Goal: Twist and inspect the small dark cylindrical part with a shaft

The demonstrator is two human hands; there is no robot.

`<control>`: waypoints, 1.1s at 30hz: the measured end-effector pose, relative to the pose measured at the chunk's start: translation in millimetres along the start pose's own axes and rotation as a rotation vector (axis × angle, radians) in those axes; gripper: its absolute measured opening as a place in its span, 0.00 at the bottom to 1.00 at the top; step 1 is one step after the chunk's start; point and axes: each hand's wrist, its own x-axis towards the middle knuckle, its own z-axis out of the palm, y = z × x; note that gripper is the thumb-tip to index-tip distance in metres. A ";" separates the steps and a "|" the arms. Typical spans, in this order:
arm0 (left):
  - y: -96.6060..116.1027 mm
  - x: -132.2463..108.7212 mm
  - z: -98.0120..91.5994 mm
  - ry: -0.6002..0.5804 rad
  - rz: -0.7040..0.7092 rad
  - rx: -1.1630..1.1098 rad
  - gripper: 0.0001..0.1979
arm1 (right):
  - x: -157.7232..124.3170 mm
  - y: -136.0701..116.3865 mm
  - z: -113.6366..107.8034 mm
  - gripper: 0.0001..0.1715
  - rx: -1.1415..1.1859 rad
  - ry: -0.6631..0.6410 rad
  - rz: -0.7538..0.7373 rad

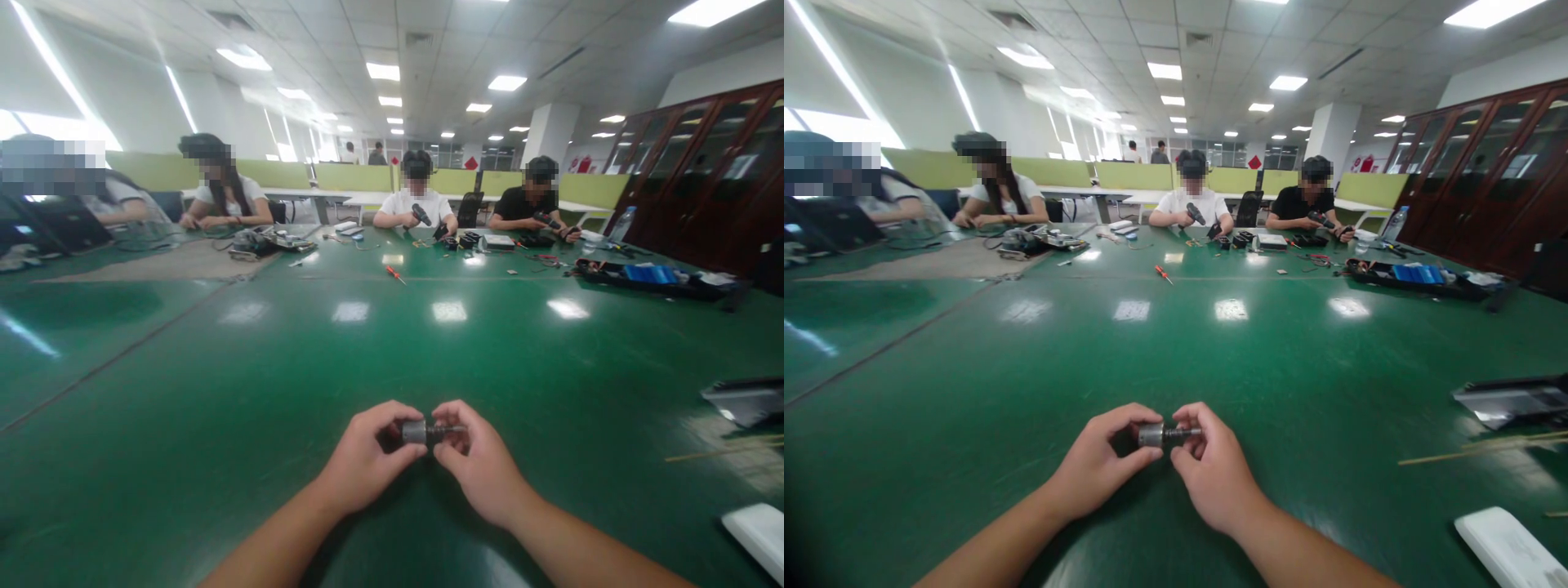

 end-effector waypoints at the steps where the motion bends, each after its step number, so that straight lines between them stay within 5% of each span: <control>1: -0.1 -0.4 0.0 -0.003 -0.001 0.001 0.12 | 0.2 -0.2 -0.2 0.18 0.002 0.003 0.001; 33: 0.2 -1.7 -0.1 -0.021 0.084 -0.006 0.11 | 1.6 -6.8 -3.1 0.02 -0.026 -0.018 -0.015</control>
